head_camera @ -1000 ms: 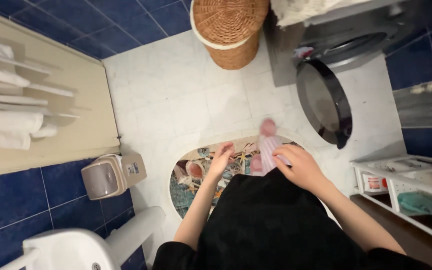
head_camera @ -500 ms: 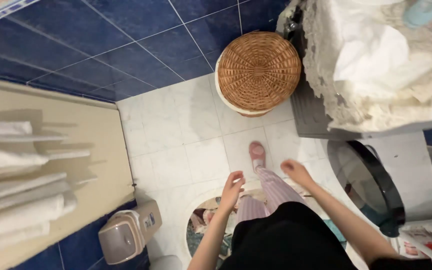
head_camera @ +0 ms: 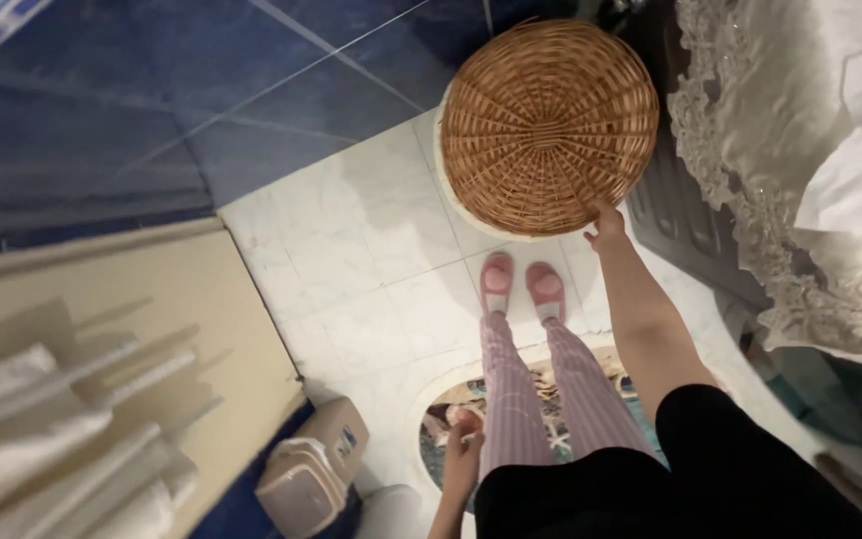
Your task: Loading clothes into a washing machine and preparing detergent for a wash cycle.
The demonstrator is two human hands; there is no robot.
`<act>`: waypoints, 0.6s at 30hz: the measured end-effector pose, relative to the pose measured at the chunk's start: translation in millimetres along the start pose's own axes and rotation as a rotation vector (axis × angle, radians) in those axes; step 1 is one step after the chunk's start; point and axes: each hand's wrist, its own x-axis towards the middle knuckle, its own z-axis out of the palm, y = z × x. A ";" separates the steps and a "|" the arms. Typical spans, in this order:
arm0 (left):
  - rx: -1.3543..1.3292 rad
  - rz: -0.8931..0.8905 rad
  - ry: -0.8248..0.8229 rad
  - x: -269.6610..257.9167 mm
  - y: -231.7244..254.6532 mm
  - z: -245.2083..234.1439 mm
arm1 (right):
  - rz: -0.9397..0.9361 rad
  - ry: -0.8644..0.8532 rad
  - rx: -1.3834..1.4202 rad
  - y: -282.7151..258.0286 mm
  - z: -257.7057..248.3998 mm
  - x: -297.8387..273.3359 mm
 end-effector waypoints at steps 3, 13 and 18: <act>0.074 0.069 -0.078 25.3 33.7 -19.6 | 0.012 0.035 0.127 7.4 2.5 13.7; 0.093 -0.032 -0.139 133.9 121.2 -52.7 | -0.117 -0.225 0.283 -42.1 9.8 -160.5; 0.309 0.185 -0.138 206.6 116.6 -32.0 | -0.097 -0.420 0.526 15.1 -52.8 -234.8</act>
